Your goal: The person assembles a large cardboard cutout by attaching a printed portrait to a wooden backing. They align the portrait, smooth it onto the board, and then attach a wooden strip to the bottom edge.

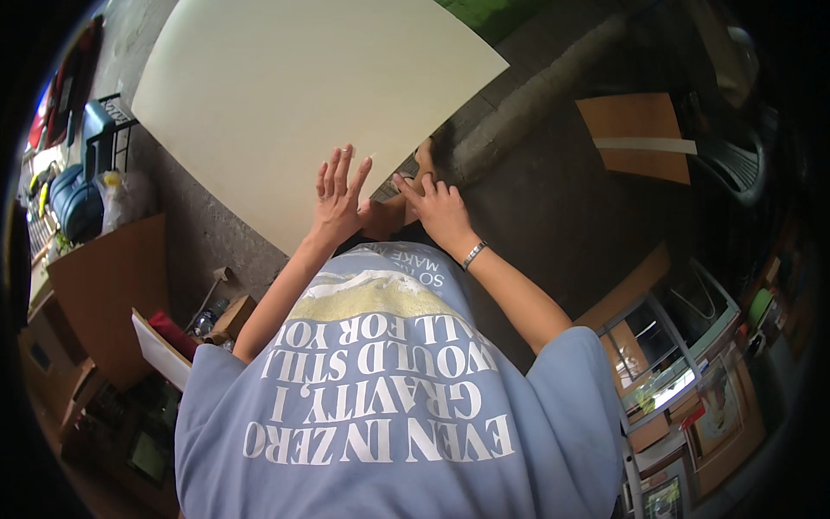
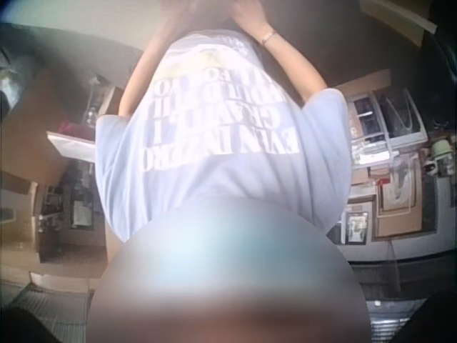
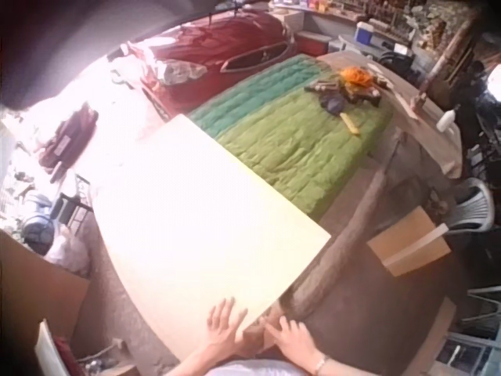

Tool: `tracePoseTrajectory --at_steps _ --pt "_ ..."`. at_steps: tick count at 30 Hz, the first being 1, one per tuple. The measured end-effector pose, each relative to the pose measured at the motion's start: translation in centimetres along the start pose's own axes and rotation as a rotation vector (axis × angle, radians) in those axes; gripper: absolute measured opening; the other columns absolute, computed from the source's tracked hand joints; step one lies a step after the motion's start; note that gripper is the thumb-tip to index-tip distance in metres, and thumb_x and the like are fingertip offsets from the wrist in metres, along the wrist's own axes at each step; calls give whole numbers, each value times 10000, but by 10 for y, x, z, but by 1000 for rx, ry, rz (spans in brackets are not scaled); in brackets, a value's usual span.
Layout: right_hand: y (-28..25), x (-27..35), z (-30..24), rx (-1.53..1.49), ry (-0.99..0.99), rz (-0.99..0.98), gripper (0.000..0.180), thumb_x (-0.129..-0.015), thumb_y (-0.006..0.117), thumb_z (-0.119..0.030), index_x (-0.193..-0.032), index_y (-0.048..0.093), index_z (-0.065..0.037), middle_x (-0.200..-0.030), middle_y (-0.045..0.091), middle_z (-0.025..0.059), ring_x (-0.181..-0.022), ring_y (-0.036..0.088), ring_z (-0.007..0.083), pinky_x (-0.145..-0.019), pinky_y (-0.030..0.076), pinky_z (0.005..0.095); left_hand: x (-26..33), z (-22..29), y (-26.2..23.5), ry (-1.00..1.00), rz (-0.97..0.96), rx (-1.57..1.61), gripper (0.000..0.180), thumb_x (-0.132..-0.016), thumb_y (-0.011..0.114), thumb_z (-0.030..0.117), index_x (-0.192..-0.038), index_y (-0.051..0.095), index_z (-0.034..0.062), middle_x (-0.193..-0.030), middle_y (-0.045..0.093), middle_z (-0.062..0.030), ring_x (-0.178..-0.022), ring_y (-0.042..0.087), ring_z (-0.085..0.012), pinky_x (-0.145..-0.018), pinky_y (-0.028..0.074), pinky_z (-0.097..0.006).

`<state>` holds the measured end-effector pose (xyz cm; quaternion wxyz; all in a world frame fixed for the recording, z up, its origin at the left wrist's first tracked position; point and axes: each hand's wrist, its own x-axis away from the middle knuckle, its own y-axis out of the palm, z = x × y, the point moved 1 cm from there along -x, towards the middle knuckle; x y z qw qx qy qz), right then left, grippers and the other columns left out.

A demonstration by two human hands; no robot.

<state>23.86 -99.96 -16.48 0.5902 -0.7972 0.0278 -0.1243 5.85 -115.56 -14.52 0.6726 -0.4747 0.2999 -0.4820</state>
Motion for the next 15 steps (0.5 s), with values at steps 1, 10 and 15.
tracePoseTrajectory --at_steps 1,10,15 --pt "2 -1 0 14 17 -9 901 -888 729 -246 -1649 253 -322 -1219 560 163 -863 590 261 -716 468 367 0 0 -1 4 -6 2 1036 -746 764 184 -1648 258 253 -1715 158 -161 -1597 124 -326 -1286 58 -493" --pt "25 1 -3 86 66 77 934 -878 743 -218 -1654 239 -343 -1241 551 173 -844 587 254 -726 483 370 -4 1 -3 22 -21 34 1064 -752 795 188 -1651 228 199 -1704 155 -190 -1591 110 -362 -1272 105 -521" --pt "24 0 -3 68 49 111 905 -910 709 -199 -1655 223 -360 -1258 544 178 -833 587 253 -727 493 370 -4 -4 -5 38 -72 21 1083 -742 817 184 -1647 221 188 -1704 146 -185 -1583 117 -382 -1257 145 -544"
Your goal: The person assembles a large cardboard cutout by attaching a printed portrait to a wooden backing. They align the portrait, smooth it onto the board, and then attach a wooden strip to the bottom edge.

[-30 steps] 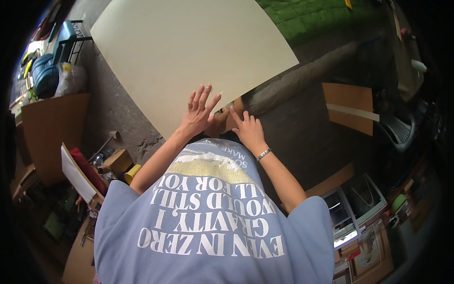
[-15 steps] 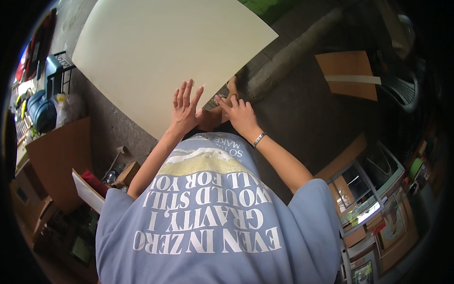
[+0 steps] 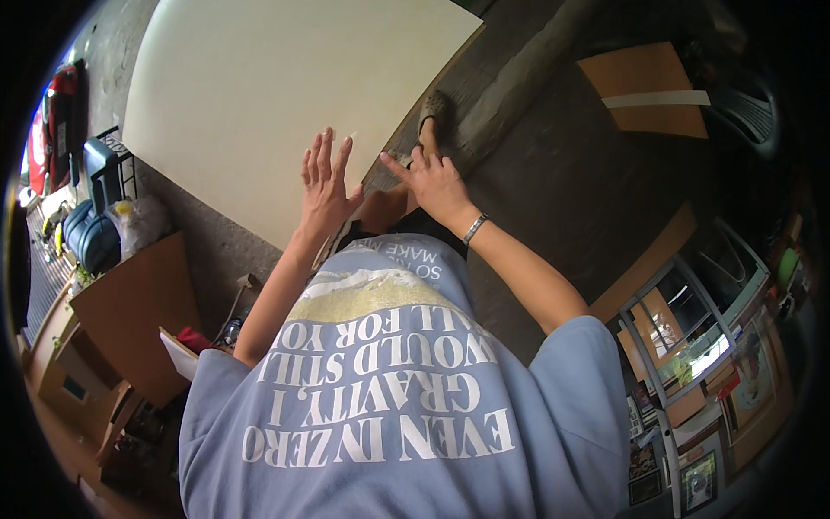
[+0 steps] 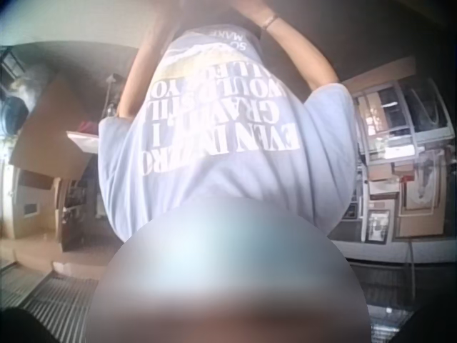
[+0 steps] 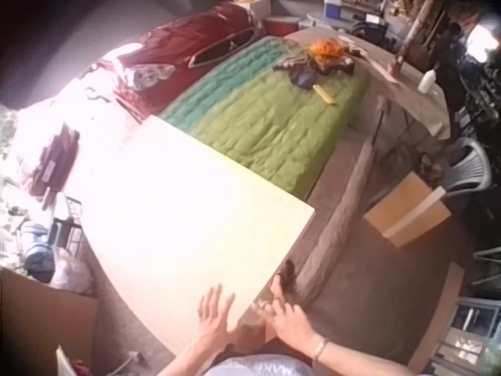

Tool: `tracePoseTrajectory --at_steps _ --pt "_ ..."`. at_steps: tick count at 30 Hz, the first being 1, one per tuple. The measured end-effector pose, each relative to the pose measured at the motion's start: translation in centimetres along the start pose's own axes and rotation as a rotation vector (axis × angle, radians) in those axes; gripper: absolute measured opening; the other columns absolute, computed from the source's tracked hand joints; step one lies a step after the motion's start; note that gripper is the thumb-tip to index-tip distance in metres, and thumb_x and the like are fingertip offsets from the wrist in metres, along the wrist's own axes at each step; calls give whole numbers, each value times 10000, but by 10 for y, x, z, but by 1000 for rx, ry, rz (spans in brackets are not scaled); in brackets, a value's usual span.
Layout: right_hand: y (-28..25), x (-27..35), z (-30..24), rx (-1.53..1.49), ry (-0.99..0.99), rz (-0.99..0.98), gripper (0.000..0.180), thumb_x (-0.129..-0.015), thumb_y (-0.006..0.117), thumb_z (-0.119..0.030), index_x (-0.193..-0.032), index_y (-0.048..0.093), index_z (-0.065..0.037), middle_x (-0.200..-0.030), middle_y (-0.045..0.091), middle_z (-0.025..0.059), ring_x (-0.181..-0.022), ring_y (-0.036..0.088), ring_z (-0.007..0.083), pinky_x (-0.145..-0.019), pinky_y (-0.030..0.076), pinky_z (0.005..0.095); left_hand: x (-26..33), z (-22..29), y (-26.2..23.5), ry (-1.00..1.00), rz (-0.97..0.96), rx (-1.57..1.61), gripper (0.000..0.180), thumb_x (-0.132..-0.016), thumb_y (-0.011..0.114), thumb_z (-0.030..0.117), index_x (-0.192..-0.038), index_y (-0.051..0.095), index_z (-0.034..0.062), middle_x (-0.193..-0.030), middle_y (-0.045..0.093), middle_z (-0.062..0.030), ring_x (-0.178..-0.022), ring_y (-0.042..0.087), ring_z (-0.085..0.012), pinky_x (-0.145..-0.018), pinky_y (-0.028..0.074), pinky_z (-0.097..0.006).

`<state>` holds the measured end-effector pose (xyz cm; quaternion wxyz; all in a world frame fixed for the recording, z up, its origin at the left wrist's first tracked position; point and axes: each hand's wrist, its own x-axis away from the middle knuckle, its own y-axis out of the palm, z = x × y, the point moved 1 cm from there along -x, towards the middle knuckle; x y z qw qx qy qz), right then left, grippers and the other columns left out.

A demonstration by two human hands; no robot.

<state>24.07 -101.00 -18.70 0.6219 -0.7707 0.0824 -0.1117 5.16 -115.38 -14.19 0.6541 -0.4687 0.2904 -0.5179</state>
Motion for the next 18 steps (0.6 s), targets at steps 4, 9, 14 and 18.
tracePoseTrajectory --at_steps 4,9,14,18 --pt "-2 -1 -1 -47 -18 24 847 -952 555 -85 -1669 175 -328 -1237 614 199 -845 650 269 -696 523 364 -1 -3 0 9 -21 -10 1080 -752 824 204 -1648 220 198 -1704 145 -181 -1580 124 -382 -1255 145 -545" --pt "-3 3 2 -24 16 16 864 -931 631 -99 -1652 237 -367 -1243 543 176 -816 582 244 -723 489 362 -7 1 0 -48 -6 67 1094 -770 854 272 -1651 208 196 -1699 152 -186 -1578 128 -381 -1251 150 -549" --pt "-4 -1 8 -32 -9 10 878 -914 576 -28 -1651 246 -371 -1238 548 185 -809 580 254 -725 489 365 -44 -13 -3 -132 126 67 1138 -759 885 368 -1651 203 185 -1698 149 -191 -1578 121 -381 -1248 147 -558" --pt "-6 -5 10 -9 -13 15 867 -911 561 -26 -1647 260 -371 -1239 559 192 -813 586 265 -728 490 370 -70 -16 4 -106 86 21 1194 -736 893 426 -1662 174 201 -1711 119 -182 -1580 112 -383 -1251 137 -561"
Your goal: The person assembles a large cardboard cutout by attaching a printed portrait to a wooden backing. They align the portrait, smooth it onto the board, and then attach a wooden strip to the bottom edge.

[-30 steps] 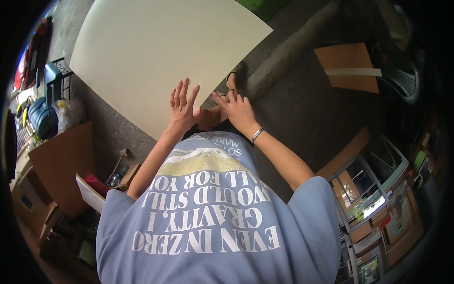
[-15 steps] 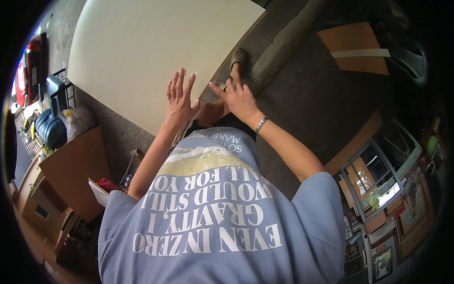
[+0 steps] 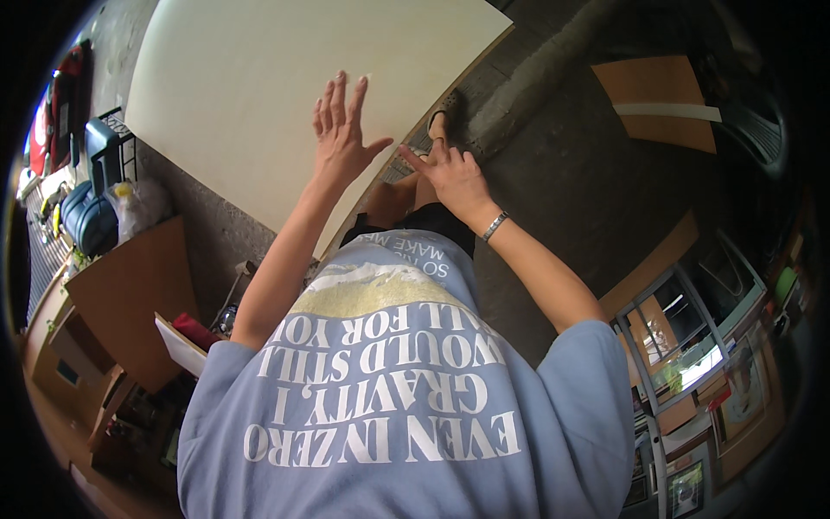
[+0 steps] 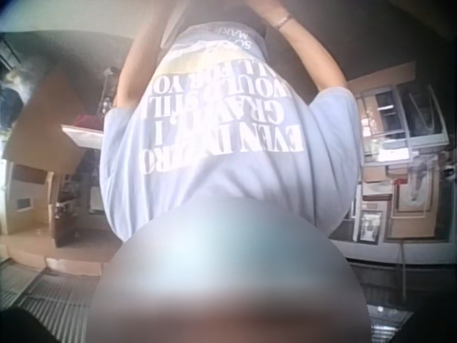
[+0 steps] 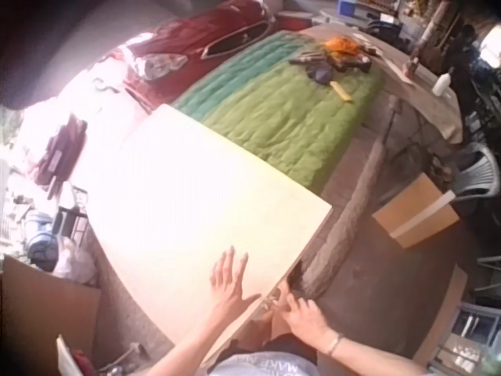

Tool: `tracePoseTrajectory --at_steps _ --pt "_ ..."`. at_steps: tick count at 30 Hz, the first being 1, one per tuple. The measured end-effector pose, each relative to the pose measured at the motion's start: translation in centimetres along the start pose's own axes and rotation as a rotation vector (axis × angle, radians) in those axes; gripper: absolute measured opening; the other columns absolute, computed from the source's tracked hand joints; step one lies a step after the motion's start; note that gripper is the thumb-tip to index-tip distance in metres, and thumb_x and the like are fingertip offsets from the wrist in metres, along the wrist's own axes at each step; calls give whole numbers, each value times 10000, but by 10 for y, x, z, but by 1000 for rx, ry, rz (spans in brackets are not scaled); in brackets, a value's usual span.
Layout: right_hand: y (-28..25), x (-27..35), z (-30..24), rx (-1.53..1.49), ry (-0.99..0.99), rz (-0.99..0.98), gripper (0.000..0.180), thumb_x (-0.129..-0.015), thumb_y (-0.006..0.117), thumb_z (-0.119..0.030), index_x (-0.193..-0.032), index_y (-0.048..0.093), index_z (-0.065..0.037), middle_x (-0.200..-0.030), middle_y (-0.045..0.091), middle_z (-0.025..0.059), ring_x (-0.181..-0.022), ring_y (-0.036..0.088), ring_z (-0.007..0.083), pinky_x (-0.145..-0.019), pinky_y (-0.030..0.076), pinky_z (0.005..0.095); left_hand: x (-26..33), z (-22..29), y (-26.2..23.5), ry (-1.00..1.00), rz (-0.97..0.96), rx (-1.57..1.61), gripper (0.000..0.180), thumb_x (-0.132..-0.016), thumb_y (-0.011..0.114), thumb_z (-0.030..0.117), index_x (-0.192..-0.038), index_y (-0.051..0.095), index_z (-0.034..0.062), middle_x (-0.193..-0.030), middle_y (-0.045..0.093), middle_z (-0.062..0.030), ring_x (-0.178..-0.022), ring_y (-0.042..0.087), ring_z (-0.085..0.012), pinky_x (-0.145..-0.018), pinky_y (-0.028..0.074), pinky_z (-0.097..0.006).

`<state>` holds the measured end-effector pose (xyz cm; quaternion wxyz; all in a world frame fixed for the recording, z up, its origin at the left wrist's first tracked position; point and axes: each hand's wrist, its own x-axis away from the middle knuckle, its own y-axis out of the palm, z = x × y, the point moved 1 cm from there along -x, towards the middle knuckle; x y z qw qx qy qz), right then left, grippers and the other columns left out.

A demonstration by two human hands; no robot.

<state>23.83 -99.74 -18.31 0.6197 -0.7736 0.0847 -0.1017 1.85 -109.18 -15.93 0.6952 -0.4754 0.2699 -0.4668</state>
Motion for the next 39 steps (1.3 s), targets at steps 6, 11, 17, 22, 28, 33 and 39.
tracePoseTrajectory --at_steps 6,11,17,22,28,33,39 --pt "6 -6 -3 -1 -21 -34 882 -927 574 -82 -1666 178 -356 -1258 584 232 -769 596 247 -673 488 353 -5 2 8 12 -63 -109 1254 -731 887 446 -1677 87 245 -1729 74 -151 -1590 77 -376 -1262 108 -558" --pt "-10 17 -9 -86 113 -179 731 -961 628 -184 -1622 332 -283 -1305 569 196 -927 641 315 -766 506 409 -7 4 11 -19 -94 -128 1245 -740 878 454 -1677 83 253 -1732 65 -144 -1590 74 -374 -1259 110 -555" --pt "-65 38 -14 -537 449 -30 336 -966 672 -195 -1277 650 -69 -1170 662 125 -944 679 326 -795 544 424 10 8 -20 8 64 -10 966 -857 797 386 -1647 260 238 -1714 179 -150 -1569 160 -387 -1254 112 -542" --pt "-138 -39 -6 -1020 428 298 230 -989 670 -142 -1184 704 -25 -1056 704 121 -877 688 291 -785 552 380 47 17 -81 -255 195 1313 581 -1063 519 403 -1580 424 155 -1657 360 -119 -1562 221 -302 -1246 126 -514" --pt "-190 -121 -20 -947 -76 317 247 -969 702 -121 -1197 709 -28 -1023 718 88 -892 684 199 -820 554 333 62 24 -117 -203 59 1466 681 -1089 261 576 -1480 555 102 -1658 353 -122 -1573 176 -297 -1257 38 -514" --pt "-175 -132 -23 -1244 14 -134 294 -927 729 -68 -1213 699 -2 -959 727 93 -877 699 164 -812 563 303 59 24 -126 -192 48 1204 671 -1081 293 579 -1358 676 103 -1680 301 -145 -1572 163 -338 -1255 60 -534" --pt "-159 -133 -6 -1383 209 -258 233 -934 711 -29 -1160 698 26 -950 748 77 -878 708 114 -818 571 278 41 38 -137 -237 18 894 580 -1060 396 560 -1302 724 147 -1688 275 -174 -1571 160 -375 -1248 110 -555"
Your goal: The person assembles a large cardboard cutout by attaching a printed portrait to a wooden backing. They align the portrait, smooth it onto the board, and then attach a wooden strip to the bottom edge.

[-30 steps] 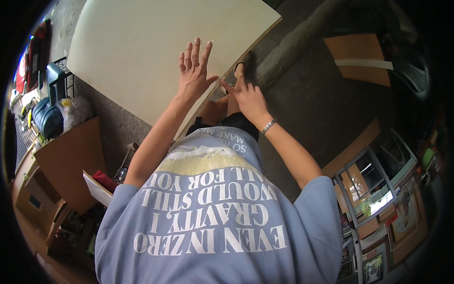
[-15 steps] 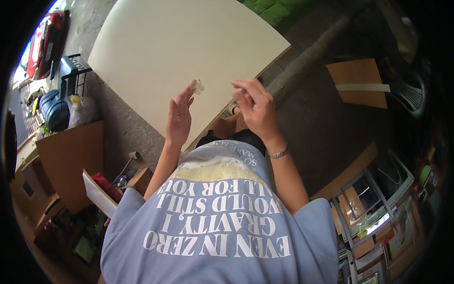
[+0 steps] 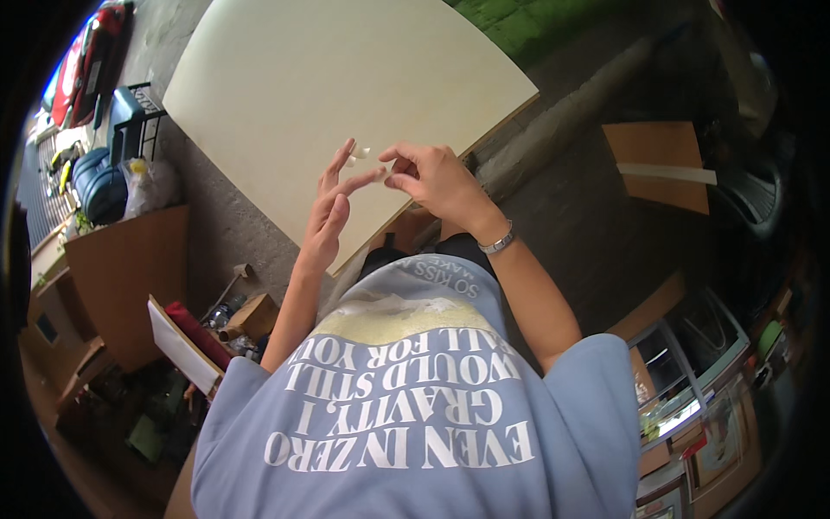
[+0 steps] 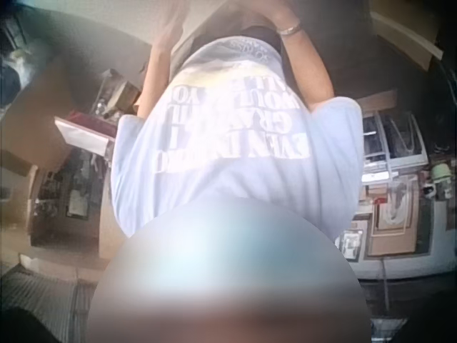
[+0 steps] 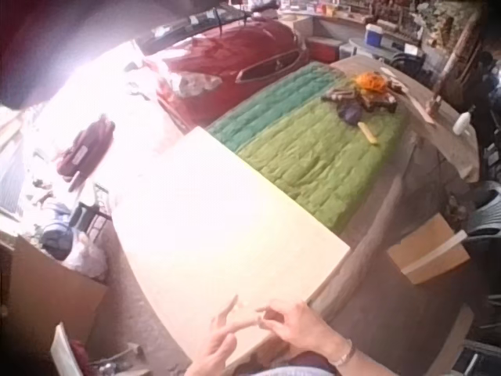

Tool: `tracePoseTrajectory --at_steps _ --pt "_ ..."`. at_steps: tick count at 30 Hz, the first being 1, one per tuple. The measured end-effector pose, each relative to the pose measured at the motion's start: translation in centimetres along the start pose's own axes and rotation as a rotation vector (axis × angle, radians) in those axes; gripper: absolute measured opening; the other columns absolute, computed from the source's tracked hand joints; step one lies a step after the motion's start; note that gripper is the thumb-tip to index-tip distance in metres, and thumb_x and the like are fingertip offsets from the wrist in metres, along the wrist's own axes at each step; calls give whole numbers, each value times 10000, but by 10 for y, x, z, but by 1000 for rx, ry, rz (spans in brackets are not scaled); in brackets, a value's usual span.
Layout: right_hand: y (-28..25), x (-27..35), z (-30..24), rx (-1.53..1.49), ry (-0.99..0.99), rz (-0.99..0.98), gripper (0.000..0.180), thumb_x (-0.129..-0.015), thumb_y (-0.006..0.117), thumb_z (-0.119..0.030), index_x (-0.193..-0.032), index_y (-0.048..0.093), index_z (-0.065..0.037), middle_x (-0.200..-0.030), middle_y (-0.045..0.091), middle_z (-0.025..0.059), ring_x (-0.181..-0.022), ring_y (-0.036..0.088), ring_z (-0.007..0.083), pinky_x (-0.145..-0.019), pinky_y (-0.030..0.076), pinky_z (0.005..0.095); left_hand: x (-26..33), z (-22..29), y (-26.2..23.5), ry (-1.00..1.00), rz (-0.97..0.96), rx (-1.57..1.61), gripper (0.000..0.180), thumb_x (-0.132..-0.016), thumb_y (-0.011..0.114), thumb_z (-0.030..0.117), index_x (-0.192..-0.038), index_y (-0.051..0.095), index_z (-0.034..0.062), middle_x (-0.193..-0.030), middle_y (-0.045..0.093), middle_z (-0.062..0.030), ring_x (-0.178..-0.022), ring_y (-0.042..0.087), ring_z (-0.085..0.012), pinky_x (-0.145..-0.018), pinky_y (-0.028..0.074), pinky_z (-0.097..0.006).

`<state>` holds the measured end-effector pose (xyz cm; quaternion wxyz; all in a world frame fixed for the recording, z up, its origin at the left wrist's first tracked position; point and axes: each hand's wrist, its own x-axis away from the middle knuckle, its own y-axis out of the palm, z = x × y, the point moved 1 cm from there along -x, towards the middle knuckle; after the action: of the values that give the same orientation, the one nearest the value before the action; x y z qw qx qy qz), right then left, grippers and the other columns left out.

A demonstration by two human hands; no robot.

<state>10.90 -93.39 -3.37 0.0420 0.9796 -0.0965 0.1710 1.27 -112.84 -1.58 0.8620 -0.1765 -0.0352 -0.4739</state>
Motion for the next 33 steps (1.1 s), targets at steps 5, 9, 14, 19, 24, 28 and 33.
tracePoseTrajectory --at_steps 5,9,14,19,24,28,33 --pt "-15 -1 16 -47 77 -6 151 -965 686 -39 -1093 692 38 -951 750 69 -907 713 110 -827 571 270 -25 -3 8 57 -87 -184 571 -1054 394 537 -1296 732 146 -1689 272 -187 -1571 160 -394 -1248 86 -561" --pt "-15 5 30 -2 116 19 104 -976 679 -60 -1023 684 32 -916 740 53 -883 705 108 -801 566 266 -34 -13 6 169 -130 -339 432 -1020 521 455 -1294 737 201 -1676 302 -181 -1556 192 -420 -1232 137 -568" --pt "17 42 71 435 101 282 99 -980 685 -89 -1006 700 6 -878 719 21 -833 679 94 -728 549 245 -42 -29 -4 299 10 -671 422 -887 782 318 -1300 731 249 -1654 342 -168 -1533 247 -422 -1208 204 -549" --pt "69 73 160 -373 303 769 65 -960 732 -93 -973 715 -31 -852 694 -7 -793 646 66 -695 524 229 -45 -76 2 347 -67 -864 599 -804 861 354 -1372 683 287 -1663 302 -174 -1549 218 -399 -1220 195 -561" --pt "102 52 203 -667 162 1072 85 -972 728 -75 -1002 702 0 -858 696 13 -753 651 79 -689 520 232 -22 -128 45 344 -210 -960 687 -781 862 453 -1418 640 322 -1704 175 -190 -1572 113 -414 -1240 118 -565" --pt "111 32 203 -695 152 1208 133 -978 729 -89 -1011 692 35 -874 699 28 -748 641 74 -690 515 226 -14 -153 56 401 -148 -998 681 -784 848 502 -1413 645 337 -1708 169 -189 -1572 88 -426 -1236 84 -556" --pt "118 22 198 -718 156 1244 176 -980 738 -117 -988 694 53 -865 697 28 -746 627 67 -687 515 221 -13 -161 59 404 -144 -1019 632 -800 841 479 -1390 667 337 -1702 200 -190 -1571 86 -429 -1233 74 -545"
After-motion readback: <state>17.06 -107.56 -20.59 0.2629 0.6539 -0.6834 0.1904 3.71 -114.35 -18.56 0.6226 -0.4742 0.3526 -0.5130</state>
